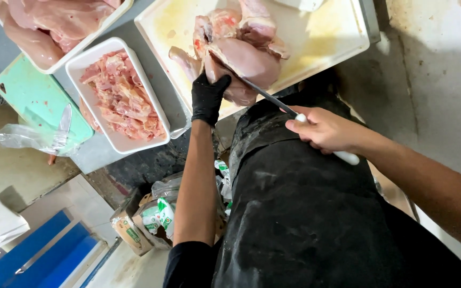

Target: Unwrapping a whole chicken and butchering it into pieces using a knife on a cutting board in a food preparation area.

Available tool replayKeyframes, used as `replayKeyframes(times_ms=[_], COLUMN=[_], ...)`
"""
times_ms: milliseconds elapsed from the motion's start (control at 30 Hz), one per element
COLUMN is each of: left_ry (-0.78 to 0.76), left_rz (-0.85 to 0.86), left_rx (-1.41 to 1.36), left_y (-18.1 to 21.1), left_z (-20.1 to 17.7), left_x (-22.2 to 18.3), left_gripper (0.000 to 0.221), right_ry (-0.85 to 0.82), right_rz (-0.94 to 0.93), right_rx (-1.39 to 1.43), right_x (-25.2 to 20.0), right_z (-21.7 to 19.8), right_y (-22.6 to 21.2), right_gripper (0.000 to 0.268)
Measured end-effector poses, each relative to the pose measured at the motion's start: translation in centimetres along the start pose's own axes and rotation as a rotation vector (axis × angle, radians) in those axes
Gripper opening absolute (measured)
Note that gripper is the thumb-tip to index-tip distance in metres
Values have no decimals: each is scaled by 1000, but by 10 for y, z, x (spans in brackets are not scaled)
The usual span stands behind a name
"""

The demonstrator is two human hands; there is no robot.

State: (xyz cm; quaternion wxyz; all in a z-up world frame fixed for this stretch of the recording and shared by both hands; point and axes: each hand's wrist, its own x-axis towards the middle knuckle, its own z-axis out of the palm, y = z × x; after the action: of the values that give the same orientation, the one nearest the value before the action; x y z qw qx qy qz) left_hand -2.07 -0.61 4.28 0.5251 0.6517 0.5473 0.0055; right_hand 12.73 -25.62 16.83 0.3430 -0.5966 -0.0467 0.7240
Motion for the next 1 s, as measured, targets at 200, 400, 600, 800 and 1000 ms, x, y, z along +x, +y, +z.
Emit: replayKeyframes(times_ms=[200, 400, 600, 800, 1000], left_ry=[-5, -6, -8, 12, 49], left_rz=[44, 85, 113, 155, 153], left_rx=[-26, -40, -77, -148, -188], left_y=[-6, -6, -18, -21, -37], left_z=[-3, -6, -3, -2, 0], left_x=[-2, -10, -3, -1, 2], left_gripper=[57, 64, 65, 63, 60], right_ry=[38, -180, -302, -405, -217], right_rz=[-34, -186, -182, -174, -348], right_rx=[29, 294, 441, 611, 271], right_x=[13, 33, 76, 88, 36], right_z=[9, 1, 12, 1, 34], right_y=[-24, 6, 0, 33, -20], right_gripper=[63, 62, 54, 45, 50])
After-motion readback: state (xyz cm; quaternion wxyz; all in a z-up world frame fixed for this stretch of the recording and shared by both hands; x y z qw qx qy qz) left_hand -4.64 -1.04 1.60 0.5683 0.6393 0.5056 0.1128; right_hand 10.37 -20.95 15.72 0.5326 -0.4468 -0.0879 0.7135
